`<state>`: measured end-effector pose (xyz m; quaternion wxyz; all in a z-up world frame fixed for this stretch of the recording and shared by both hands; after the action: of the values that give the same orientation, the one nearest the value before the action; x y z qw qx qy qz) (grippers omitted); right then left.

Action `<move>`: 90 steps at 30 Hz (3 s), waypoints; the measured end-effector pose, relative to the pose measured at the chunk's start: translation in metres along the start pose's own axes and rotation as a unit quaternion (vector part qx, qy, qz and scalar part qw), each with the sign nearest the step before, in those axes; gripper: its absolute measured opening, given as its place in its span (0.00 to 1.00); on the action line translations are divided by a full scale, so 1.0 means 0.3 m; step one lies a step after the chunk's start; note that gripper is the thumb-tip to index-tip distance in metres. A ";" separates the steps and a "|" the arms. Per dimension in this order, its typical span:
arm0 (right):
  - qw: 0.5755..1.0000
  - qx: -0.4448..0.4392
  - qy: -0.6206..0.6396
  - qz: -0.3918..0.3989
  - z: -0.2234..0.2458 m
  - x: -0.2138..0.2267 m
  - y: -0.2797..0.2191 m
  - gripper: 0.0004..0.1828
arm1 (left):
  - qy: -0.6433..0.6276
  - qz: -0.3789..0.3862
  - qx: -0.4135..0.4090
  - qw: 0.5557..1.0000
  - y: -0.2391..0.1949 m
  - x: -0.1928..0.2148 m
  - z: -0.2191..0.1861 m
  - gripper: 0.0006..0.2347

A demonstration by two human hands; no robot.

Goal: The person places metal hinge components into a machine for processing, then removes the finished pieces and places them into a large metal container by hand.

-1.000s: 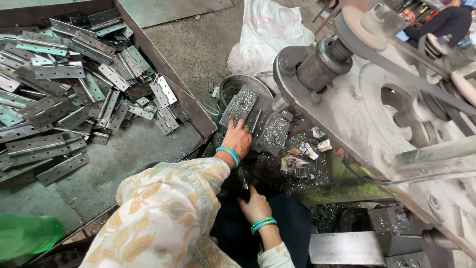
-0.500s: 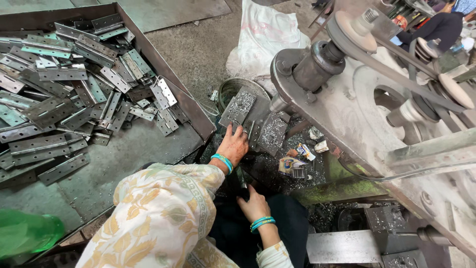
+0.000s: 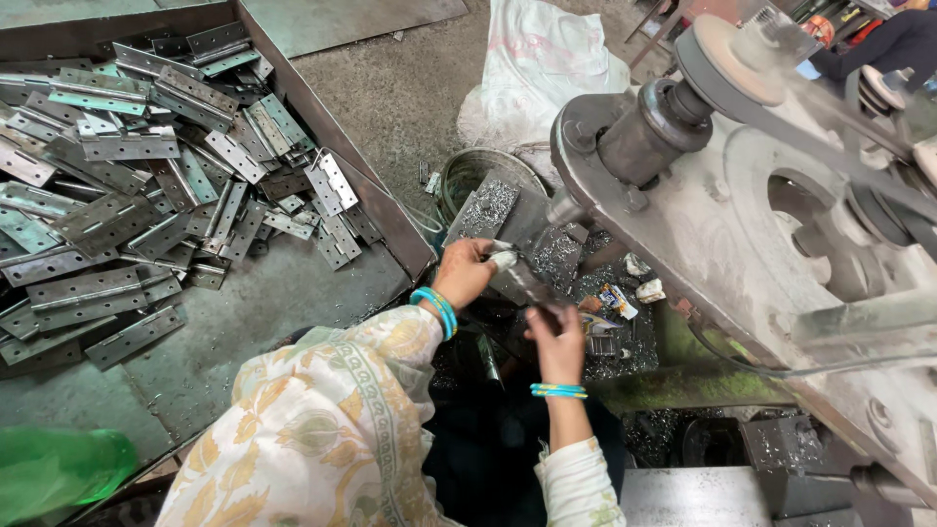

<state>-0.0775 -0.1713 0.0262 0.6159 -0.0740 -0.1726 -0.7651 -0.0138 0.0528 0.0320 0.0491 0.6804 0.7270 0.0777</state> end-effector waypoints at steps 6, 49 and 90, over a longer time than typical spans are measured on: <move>0.984 0.117 -0.106 -0.088 0.077 0.017 0.109 0.13 | 0.346 -0.066 -0.125 0.928 0.035 -0.007 -0.070 0.17; 0.871 -0.126 -0.438 0.185 -0.172 -0.140 -0.484 0.45 | 0.562 0.086 -0.197 0.799 0.013 -0.215 0.031 0.12; 0.888 -0.103 -0.423 0.148 -0.275 -0.128 -0.496 0.40 | 0.577 0.052 -0.162 0.799 0.085 -0.215 0.073 0.13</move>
<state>-0.2045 -0.1384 -0.0889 0.5797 -0.4783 -0.3235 -0.5749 0.0197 -0.0089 0.0127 -0.2740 0.5284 0.5609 0.5754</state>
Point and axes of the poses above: each hand's wrist, its own y-axis towards the middle knuckle, its own x-axis out of the back of the hand, z = x × y, the point moved 5 cm from there along y, towards the middle knuckle, and after that the axes turned 1 degree about -y, right-handed, at the moved point
